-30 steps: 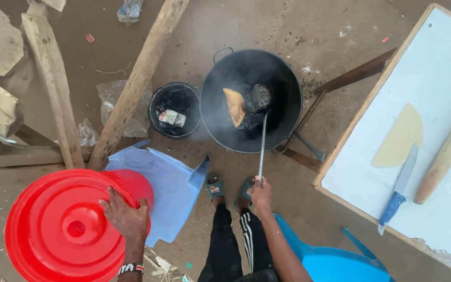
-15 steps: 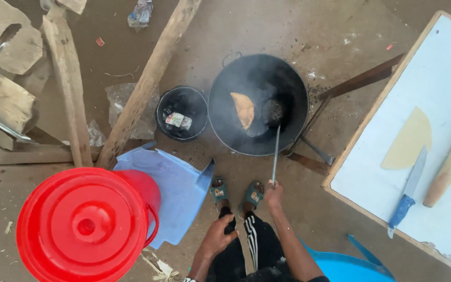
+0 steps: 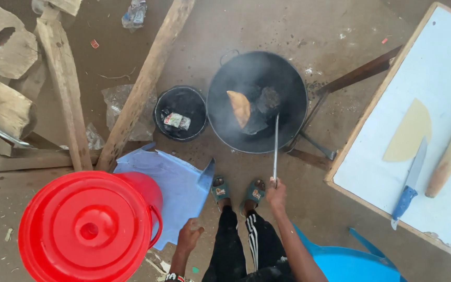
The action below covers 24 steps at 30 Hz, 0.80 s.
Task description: Rolling out dough, cutting it into shapes, and frying them in a large pan of oil before placing them in a storage bucket.
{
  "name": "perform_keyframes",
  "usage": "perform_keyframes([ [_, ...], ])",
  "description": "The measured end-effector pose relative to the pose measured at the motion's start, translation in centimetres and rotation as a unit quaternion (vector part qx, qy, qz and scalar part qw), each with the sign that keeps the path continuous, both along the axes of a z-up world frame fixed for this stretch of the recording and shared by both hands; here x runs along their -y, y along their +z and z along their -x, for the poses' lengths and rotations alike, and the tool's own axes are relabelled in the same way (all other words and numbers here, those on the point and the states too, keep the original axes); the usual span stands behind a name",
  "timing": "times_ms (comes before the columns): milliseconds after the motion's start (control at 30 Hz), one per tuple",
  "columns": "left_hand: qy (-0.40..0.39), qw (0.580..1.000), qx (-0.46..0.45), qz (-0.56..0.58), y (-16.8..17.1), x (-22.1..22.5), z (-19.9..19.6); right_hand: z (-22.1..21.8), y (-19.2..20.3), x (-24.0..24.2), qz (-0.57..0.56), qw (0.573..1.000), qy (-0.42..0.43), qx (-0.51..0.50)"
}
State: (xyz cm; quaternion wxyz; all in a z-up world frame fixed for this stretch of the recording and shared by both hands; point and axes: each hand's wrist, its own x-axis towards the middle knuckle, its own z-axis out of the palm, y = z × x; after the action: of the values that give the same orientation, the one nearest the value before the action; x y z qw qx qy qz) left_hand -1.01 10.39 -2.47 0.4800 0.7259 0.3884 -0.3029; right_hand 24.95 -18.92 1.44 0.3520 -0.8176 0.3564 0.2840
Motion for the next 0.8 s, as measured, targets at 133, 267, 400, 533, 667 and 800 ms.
perform_keyframes([
  [133,0.038,0.996,0.081,-0.003,-1.2,-1.9,-2.5,0.6,-3.2,0.7,-0.03,0.999,-0.042,-0.017],
  [267,0.05,0.996,0.072,0.031,1.0,-1.0,-6.4,0.4,-4.8,0.0,-0.023,0.999,0.006,0.043],
  [400,0.032,0.996,0.061,0.062,2.6,1.7,-8.3,0.0,-2.3,-1.3,-0.032,0.998,0.006,0.05],
  [533,-0.012,0.997,0.063,0.051,2.8,3.9,-8.3,-0.7,0.2,-1.4,-0.021,0.998,0.028,0.053],
  [667,-0.004,0.997,0.043,0.059,3.3,4.4,-7.4,-1.5,-0.1,-0.9,-0.006,0.999,0.005,0.039],
  [800,-0.018,0.995,0.086,0.05,-0.8,3.2,-4.2,-0.5,-8.1,1.4,-0.023,0.998,-0.022,0.061],
])
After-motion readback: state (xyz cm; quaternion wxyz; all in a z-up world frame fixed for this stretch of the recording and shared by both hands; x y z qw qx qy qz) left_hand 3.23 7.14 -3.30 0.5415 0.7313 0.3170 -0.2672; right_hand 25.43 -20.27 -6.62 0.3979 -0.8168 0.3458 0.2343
